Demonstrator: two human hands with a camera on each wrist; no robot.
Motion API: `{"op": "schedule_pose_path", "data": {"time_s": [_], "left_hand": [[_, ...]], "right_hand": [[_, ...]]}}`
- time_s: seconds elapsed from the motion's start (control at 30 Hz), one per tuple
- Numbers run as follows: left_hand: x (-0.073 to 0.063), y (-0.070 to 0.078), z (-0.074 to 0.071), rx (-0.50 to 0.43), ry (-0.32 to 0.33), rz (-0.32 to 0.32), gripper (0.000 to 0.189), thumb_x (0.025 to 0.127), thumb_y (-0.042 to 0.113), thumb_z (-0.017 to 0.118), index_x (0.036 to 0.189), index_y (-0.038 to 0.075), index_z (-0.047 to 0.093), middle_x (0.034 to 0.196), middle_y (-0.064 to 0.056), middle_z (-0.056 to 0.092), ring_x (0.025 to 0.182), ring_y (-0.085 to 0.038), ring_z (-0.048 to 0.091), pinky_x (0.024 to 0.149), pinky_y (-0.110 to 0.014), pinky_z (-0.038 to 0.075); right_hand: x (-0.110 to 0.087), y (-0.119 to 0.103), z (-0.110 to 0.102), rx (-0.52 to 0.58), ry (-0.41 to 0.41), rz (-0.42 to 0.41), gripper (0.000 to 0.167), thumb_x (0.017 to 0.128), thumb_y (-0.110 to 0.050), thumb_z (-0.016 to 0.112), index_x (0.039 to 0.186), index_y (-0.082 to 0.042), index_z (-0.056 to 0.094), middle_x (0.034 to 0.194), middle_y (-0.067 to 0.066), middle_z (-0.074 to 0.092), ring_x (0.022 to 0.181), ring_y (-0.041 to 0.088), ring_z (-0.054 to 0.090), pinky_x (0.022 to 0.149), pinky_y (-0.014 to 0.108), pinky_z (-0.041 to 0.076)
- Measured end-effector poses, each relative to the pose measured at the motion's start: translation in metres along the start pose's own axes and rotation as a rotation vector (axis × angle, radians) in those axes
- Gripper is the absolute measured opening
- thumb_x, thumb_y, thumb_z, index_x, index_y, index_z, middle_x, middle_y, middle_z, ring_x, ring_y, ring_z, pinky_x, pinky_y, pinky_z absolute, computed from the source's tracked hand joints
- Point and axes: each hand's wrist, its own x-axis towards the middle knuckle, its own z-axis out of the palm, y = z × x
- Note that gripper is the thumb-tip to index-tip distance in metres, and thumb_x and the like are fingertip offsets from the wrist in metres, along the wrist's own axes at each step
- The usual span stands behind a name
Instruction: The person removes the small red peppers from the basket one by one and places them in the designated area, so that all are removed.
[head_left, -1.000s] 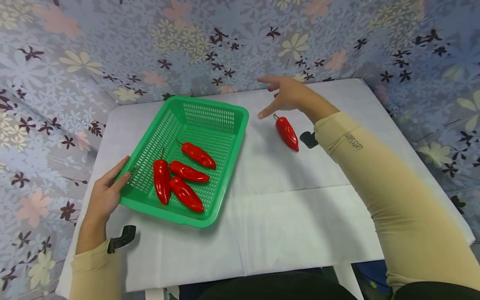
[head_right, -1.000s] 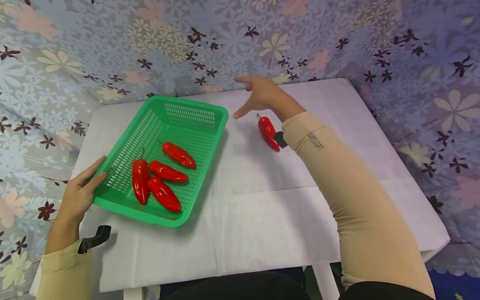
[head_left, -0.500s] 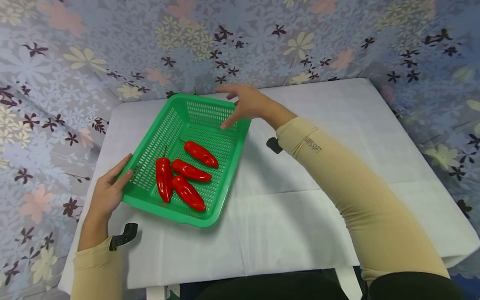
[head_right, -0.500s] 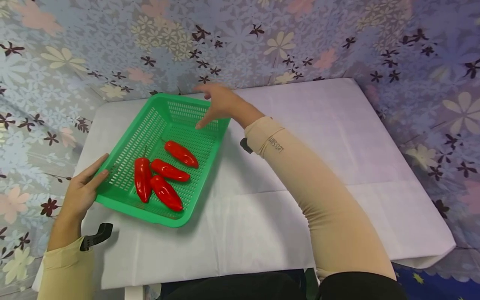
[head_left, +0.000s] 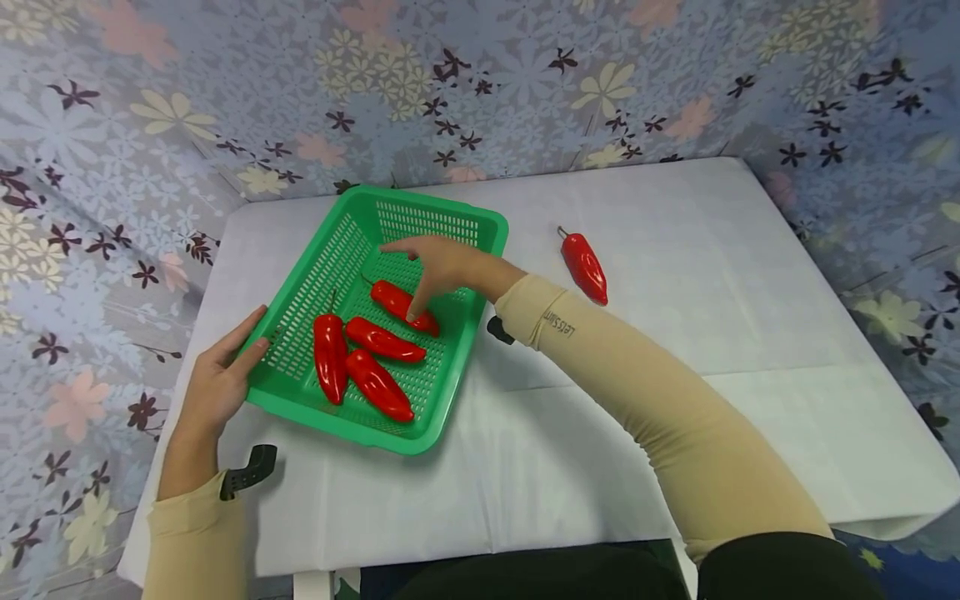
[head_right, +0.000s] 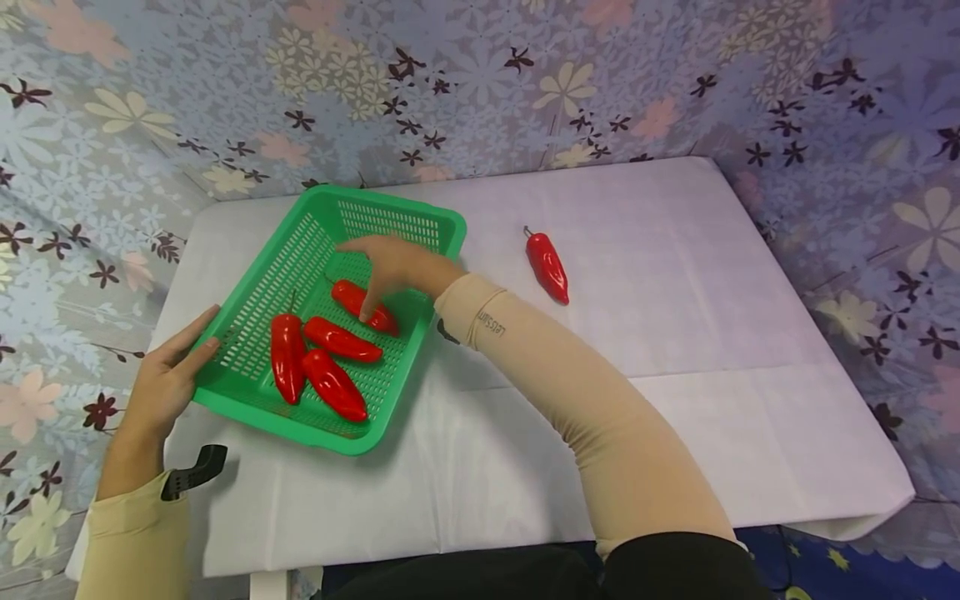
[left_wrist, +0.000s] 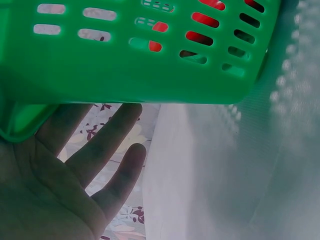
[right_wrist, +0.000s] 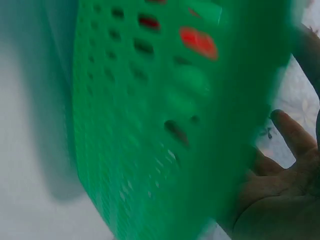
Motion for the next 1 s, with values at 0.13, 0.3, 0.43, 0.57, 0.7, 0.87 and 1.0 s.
{"op": "schedule_pose_path", "data": {"time_s": [0.13, 0.3, 0.43, 0.57, 0.7, 0.87, 1.0], "left_hand": [[0.000, 0.000, -0.001, 0.005, 0.006, 0.003, 0.052, 0.107, 0.034, 0.051, 0.156, 0.027, 0.038, 0.160, -0.008, 0.033, 0.143, -0.029, 0.031, 0.111, -0.042, 0.027], [0.000, -0.002, -0.002, -0.006, 0.006, 0.013, 0.052, 0.106, 0.034, 0.051, 0.156, 0.025, 0.038, 0.160, -0.009, 0.033, 0.144, -0.030, 0.030, 0.112, -0.043, 0.026], [0.001, -0.003, -0.001, -0.024, -0.003, 0.018, 0.053, 0.106, 0.033, 0.051, 0.156, 0.023, 0.038, 0.160, -0.011, 0.032, 0.145, -0.032, 0.028, 0.113, -0.054, 0.023], [0.001, -0.002, -0.001, -0.023, -0.005, 0.024, 0.052, 0.106, 0.032, 0.051, 0.156, 0.022, 0.038, 0.160, -0.011, 0.033, 0.145, -0.033, 0.028, 0.113, -0.058, 0.022], [0.000, -0.001, -0.001, -0.009, -0.006, 0.025, 0.052, 0.107, 0.033, 0.051, 0.156, 0.023, 0.038, 0.159, -0.010, 0.034, 0.144, -0.032, 0.030, 0.112, -0.055, 0.024], [0.000, -0.001, 0.000, -0.001, -0.006, 0.017, 0.052, 0.107, 0.033, 0.050, 0.157, 0.024, 0.038, 0.160, -0.010, 0.033, 0.144, -0.033, 0.031, 0.111, -0.055, 0.026], [0.000, -0.001, 0.000, -0.006, -0.005, 0.011, 0.052, 0.107, 0.032, 0.050, 0.157, 0.024, 0.037, 0.160, -0.010, 0.033, 0.144, -0.035, 0.030, 0.111, -0.059, 0.025]], "right_hand": [[0.007, 0.000, 0.016, -0.034, -0.033, 0.003, 0.108, 0.072, -0.018, 0.094, 0.160, -0.024, 0.032, 0.161, 0.005, 0.034, 0.141, 0.023, 0.037, 0.103, 0.038, 0.043], [0.015, 0.002, 0.030, -0.076, -0.065, -0.017, 0.103, 0.075, -0.012, 0.091, 0.160, -0.023, 0.033, 0.159, 0.004, 0.035, 0.134, 0.022, 0.041, 0.097, 0.032, 0.045], [0.019, 0.003, 0.040, -0.076, -0.094, -0.025, 0.096, 0.080, -0.010, 0.087, 0.160, -0.022, 0.034, 0.151, 0.007, 0.044, 0.120, 0.021, 0.047, 0.087, 0.029, 0.049], [0.019, 0.005, 0.047, -0.057, -0.101, -0.025, 0.089, 0.084, -0.006, 0.083, 0.158, -0.020, 0.037, 0.134, 0.008, 0.052, 0.110, 0.021, 0.050, 0.078, 0.027, 0.052], [0.020, 0.007, 0.049, -0.023, -0.104, -0.005, 0.084, 0.086, -0.001, 0.078, 0.157, -0.022, 0.039, 0.129, 0.010, 0.051, 0.092, 0.023, 0.059, 0.070, 0.030, 0.054], [0.021, 0.008, 0.050, 0.039, -0.108, 0.046, 0.085, 0.085, 0.004, 0.075, 0.157, -0.025, 0.040, 0.130, 0.012, 0.048, 0.072, 0.027, 0.064, 0.068, 0.036, 0.056], [0.023, 0.008, 0.049, 0.050, -0.090, 0.072, 0.086, 0.083, 0.005, 0.076, 0.155, -0.028, 0.042, 0.132, 0.012, 0.047, 0.070, 0.024, 0.062, 0.067, 0.035, 0.056]]}}
